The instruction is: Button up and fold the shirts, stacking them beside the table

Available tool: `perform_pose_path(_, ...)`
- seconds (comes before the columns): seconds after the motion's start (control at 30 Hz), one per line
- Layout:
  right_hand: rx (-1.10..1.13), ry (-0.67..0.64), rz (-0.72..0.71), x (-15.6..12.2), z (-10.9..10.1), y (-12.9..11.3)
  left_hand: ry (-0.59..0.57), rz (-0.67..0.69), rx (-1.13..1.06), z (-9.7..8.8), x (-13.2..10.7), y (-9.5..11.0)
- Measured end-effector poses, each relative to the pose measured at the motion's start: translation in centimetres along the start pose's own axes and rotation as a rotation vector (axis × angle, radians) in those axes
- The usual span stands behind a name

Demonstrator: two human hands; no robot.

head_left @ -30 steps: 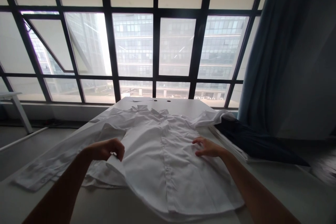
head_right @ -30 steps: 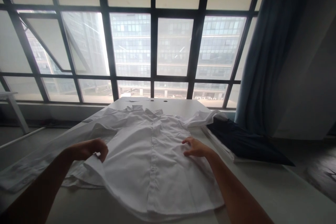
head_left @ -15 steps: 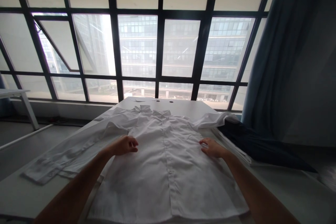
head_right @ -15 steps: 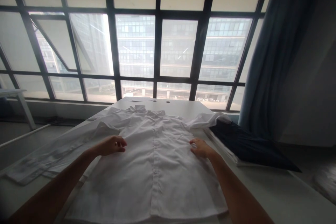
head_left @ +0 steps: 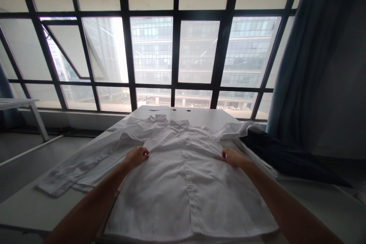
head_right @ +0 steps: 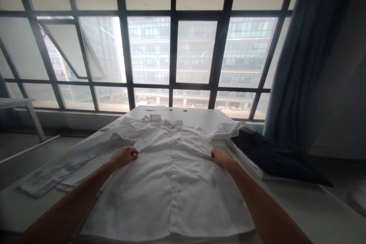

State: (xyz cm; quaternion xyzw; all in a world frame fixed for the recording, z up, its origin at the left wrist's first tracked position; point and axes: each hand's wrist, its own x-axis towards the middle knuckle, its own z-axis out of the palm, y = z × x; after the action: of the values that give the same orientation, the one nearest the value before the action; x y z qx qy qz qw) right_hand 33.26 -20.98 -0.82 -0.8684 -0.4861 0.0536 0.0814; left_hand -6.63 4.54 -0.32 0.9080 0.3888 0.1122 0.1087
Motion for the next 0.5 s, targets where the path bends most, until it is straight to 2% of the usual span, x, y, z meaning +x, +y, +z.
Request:
perform_pose_path(0.07,-0.042,-0.024,-0.006,-0.3,-0.8,-0.4,-0.023,-0.005,-0.029,-0.2,0.4,-0.7)
perform_pose_path(0.13,-0.081,-0.033,-0.022,-0.4,-1.4,-0.7,0.002,-0.048,-0.106,-0.7,1.0,-1.7)
perform_pose_path(0.23,-0.072,0.019,-0.117,-0.5,-1.6,-1.1,0.087,-0.289,-0.333,-2.1,2.2,-3.5)
perform_pose_path(0.3,-0.012,0.075,-0.22,-0.4,-1.0,-1.3,0.103,-0.452,-0.46,-3.3,3.1,-4.6)
perform_pose_path(0.37,0.046,0.099,-0.292,-0.1,0.1,-1.5,0.097,-0.542,-0.522,-4.4,4.0,-5.5)
perform_pose_path(0.5,0.067,0.097,-0.294,0.5,2.6,-1.5,0.176,-0.661,-0.762,-5.1,5.8,-6.5)
